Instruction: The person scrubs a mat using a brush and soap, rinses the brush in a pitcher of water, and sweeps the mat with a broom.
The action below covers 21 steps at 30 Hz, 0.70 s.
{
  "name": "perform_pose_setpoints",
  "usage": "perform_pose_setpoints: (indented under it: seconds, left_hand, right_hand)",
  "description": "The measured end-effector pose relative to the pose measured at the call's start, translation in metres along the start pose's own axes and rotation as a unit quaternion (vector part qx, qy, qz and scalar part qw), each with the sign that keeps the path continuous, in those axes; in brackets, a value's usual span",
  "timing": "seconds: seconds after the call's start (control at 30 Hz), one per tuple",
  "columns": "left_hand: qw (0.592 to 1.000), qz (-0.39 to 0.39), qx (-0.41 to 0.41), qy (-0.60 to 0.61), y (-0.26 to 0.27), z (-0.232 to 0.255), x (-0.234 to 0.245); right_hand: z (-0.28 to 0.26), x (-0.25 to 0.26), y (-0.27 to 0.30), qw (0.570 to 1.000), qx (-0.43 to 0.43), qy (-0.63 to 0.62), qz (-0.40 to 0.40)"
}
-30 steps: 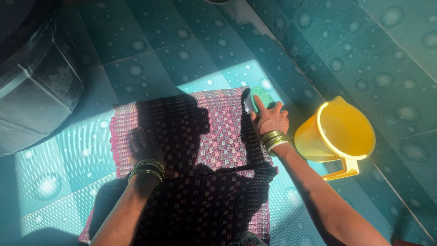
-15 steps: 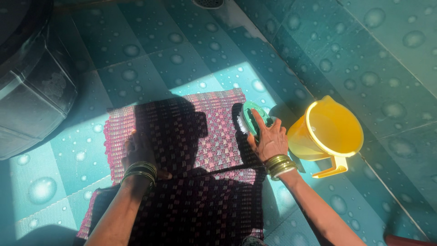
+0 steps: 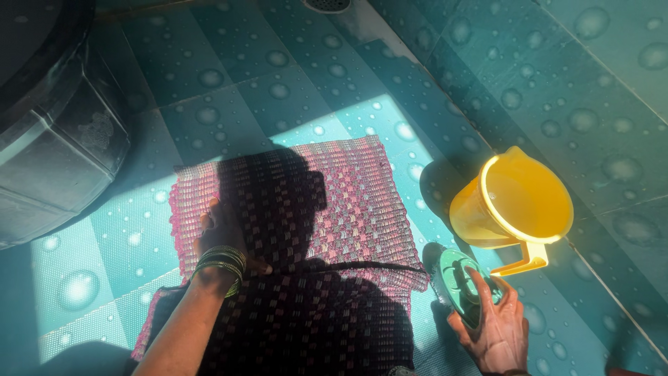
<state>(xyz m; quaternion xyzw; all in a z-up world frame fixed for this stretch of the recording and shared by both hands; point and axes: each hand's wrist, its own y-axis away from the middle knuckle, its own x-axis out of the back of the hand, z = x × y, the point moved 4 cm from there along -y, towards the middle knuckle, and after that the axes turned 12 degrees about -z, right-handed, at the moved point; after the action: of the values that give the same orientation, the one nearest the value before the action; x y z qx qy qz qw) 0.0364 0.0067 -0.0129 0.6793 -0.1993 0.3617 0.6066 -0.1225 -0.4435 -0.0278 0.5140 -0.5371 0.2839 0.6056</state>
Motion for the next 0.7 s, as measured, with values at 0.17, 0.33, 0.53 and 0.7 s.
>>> perform_pose_setpoints:
  seconds: [0.17, 0.33, 0.53, 0.7]
  left_hand:
    - [0.996, 0.081, 0.006, 0.039, -0.025, -0.016, 0.013]
    - [0.962, 0.245, 0.02, 0.122, -0.065, -0.048, 0.017]
    - [0.954, 0.109, 0.183, 0.209, -0.08, -0.067, 0.037]
    - [0.929, 0.1, 0.198, 0.298, -0.094, -0.089, 0.03]
  right_hand:
    - [0.009, 0.007, -0.006, 0.987, -0.088, 0.094, -0.095]
    - [-0.054, 0.062, -0.005, 0.962, -0.089, 0.193, -0.171]
    - [-0.219, 0.091, -0.025, 0.964, 0.247, -0.032, -0.087]
    - [-0.291, 0.067, -0.045, 0.941, 0.3, -0.036, -0.152]
